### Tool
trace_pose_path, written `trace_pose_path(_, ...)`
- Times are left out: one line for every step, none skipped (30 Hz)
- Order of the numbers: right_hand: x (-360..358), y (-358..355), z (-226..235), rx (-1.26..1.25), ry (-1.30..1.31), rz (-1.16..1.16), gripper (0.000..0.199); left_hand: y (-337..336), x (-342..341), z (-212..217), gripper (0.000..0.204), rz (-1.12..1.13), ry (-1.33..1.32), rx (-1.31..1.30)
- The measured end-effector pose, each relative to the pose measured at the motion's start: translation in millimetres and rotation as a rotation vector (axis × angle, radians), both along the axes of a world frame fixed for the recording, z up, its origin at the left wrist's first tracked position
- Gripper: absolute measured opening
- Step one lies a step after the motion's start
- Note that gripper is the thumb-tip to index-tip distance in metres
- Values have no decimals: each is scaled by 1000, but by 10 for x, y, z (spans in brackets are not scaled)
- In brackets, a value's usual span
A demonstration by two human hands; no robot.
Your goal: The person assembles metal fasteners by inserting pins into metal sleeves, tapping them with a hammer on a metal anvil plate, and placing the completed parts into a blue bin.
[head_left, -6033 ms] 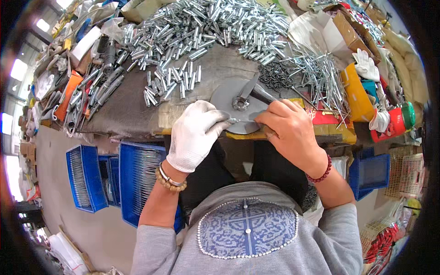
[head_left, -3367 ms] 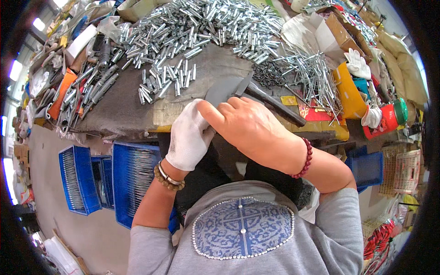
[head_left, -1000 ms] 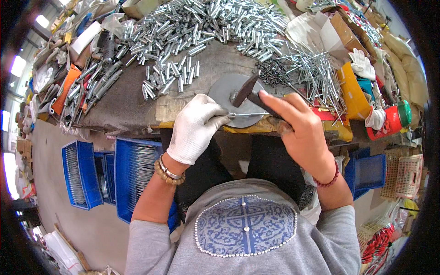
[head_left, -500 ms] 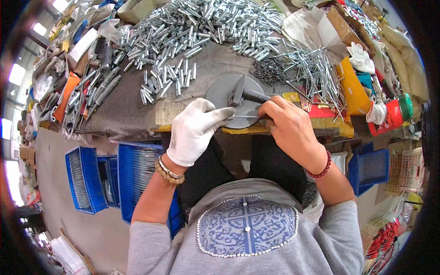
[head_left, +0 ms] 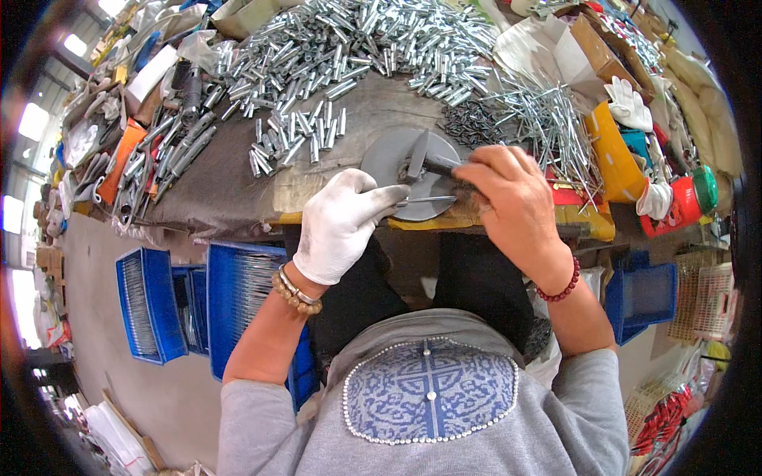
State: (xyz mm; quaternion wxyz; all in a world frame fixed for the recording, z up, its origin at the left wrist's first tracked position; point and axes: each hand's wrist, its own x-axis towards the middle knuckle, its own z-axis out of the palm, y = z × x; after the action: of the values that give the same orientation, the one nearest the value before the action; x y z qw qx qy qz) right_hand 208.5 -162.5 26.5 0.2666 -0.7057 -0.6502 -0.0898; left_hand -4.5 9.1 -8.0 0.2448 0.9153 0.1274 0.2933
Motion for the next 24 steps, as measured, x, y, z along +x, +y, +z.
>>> trace_pose_path(21,16,7,82,-81,-50,39,-5,2,1,30,0,-2,-4)
trace_pose_path(51,17,-17,22,-73,-89,42,-5,5,-4,30,9,-7,-3)
trace_pose_path(72,12,-49,24,-79,-79,42,-3,7,-25,28,-2,-22,-27)
trace_pose_path(83,-2,-80,-25,-54,-84,42,1,3,-32,27,-13,-37,-52)
trace_pose_path(88,-7,-93,-76,-30,-86,42,10,3,-32,27,-1,-44,-52)
trace_pose_path(65,-25,-78,-28,3,-71,49,22,2,-33,23,-2,-40,-100)
trace_pose_path(23,-46,-45,-29,-4,-58,49,37,0,-33,20,-3,-36,-149)
trace_pose_path(-39,-81,-7,7,98,-89,54,50,-3,-20,20,6,-42,-152)
trace_pose_path(-87,-116,30,42,199,-121,59,63,-4,14,18,3,-7,-163)
trace_pose_path(-89,-164,61,20,160,-92,65,72,-8,26,16,-1,29,-174)
trace_pose_path(-134,-191,127,17,158,-85,65,76,-14,24,16,6,26,-177)
trace_pose_path(-187,-213,204,-1,137,-72,66,74,-15,20,16,5,24,-193)
trace_pose_path(-218,-222,240,-18,117,-60,67,72,-22,16,17,4,23,-210)
trace_pose_path(-216,-218,210,93,78,-28,69,76,-22,21,17,3,20,-211)
trace_pose_path(-225,-214,206,92,75,-29,69,79,-25,28,18,1,32,-199)
trace_pose_path(-243,-207,204,200,88,-8,69,83,-23,31,20,-2,44,-188)
trace_pose_path(-262,-215,191,307,103,11,69,78,-20,27,20,-5,46,-189)
trace_pose_path(-233,-252,97,158,25,29,69,73,-13,22,20,0,36,-213)
trace_pose_path(-252,-265,106,157,26,24,69,69,-7,17,20,3,26,-237)
trace_pose_path(-267,-262,140,32,4,23,69,80,-6,4,20,1,26,-237)
trace_pose_path(-276,-259,179,-92,-17,21,69,99,-14,-19,19,-22,10,-185)
trace_pose_path(-274,-257,224,-98,11,26,69,111,-14,-30,19,-45,-6,-132)
trace_pose_path(-279,-248,258,-98,11,22,69,105,-17,-29,19,-49,-5,-132)
trace_pose_path(-278,-231,291,-64,99,26,69,95,-20,-20,19,-31,7,-207)
